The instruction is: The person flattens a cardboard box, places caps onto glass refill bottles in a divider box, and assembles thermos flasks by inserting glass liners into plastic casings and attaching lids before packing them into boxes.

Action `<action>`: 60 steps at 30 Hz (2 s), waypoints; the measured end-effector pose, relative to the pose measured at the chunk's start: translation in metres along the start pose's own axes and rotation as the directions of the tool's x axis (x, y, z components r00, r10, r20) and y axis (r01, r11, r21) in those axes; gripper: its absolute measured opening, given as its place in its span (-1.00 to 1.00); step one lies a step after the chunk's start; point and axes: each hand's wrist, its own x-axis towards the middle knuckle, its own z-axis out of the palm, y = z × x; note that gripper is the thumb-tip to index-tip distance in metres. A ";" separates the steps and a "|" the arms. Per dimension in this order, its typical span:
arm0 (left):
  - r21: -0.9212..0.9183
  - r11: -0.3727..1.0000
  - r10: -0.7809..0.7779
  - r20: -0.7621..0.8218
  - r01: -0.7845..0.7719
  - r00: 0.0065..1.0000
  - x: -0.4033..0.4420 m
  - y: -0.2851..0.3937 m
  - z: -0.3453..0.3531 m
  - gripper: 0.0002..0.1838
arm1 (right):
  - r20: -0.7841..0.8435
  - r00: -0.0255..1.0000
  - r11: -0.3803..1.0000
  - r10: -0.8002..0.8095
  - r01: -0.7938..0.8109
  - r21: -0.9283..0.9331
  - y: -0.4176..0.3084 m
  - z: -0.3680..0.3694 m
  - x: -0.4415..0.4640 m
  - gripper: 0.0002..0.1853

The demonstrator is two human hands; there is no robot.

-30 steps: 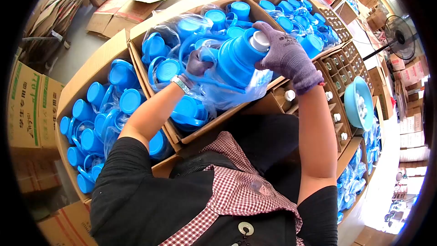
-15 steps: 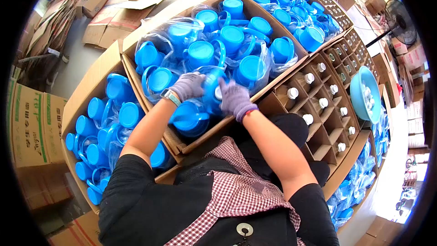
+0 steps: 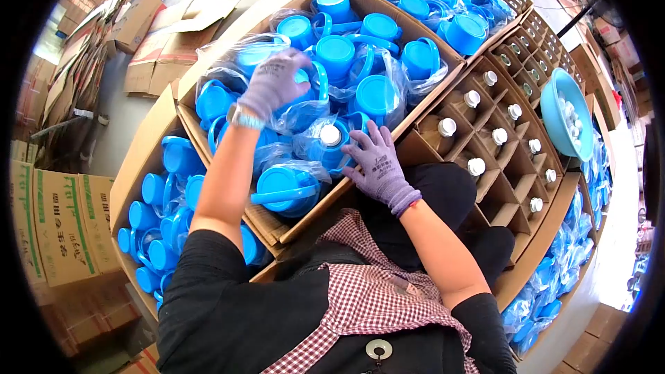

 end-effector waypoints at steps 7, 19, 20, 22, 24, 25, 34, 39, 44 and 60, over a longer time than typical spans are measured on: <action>0.272 0.957 -0.203 0.398 0.096 0.895 0.034 -0.057 0.057 0.42 | -0.059 0.998 0.998 0.001 0.003 0.061 0.005 0.008 -0.008 -0.47; 0.029 0.995 0.087 0.215 -0.095 0.973 -0.060 0.052 0.084 0.29 | -0.282 0.951 0.934 0.126 -0.018 0.357 0.007 0.005 -0.006 -0.85; 0.110 0.987 0.099 0.166 -0.118 0.981 -0.066 0.060 0.099 0.29 | -0.287 0.939 0.897 0.190 -0.047 0.440 0.008 0.004 -0.007 -0.88; 0.268 0.952 0.137 0.068 -0.151 0.988 -0.071 0.072 0.115 0.28 | -0.360 0.917 0.917 0.172 -0.016 0.398 0.006 0.000 -0.006 -0.92; -0.160 0.980 0.149 0.228 -0.114 0.962 -0.046 0.045 0.106 0.04 | -0.358 0.919 0.921 0.167 -0.016 0.389 0.008 0.000 -0.006 -0.92; -0.535 0.832 -0.012 0.253 0.151 0.967 -0.028 0.024 0.096 -0.08 | -0.368 0.914 0.915 0.171 -0.009 0.403 0.010 0.003 -0.006 -0.93; 0.060 0.895 -0.440 -0.046 0.442 0.897 0.006 -0.017 0.156 -0.30 | -0.361 0.910 0.897 0.207 -0.029 0.442 0.023 0.008 0.001 -0.95; -0.782 0.598 -0.573 -0.265 0.174 0.775 -0.019 -0.053 0.110 -0.61 | -0.375 0.910 0.886 0.177 0.019 0.464 0.025 0.007 -0.007 -0.94; -0.887 0.452 -0.360 -0.278 -0.094 0.891 -0.067 0.063 -0.088 -0.51 | -0.323 0.923 0.805 0.210 0.024 0.593 0.020 -0.004 -0.018 -0.90; -0.866 0.016 0.643 -0.373 -0.499 0.669 -0.096 0.350 -0.260 -0.42 | -0.830 0.548 0.762 0.104 0.493 0.421 -0.109 -0.257 -0.227 0.31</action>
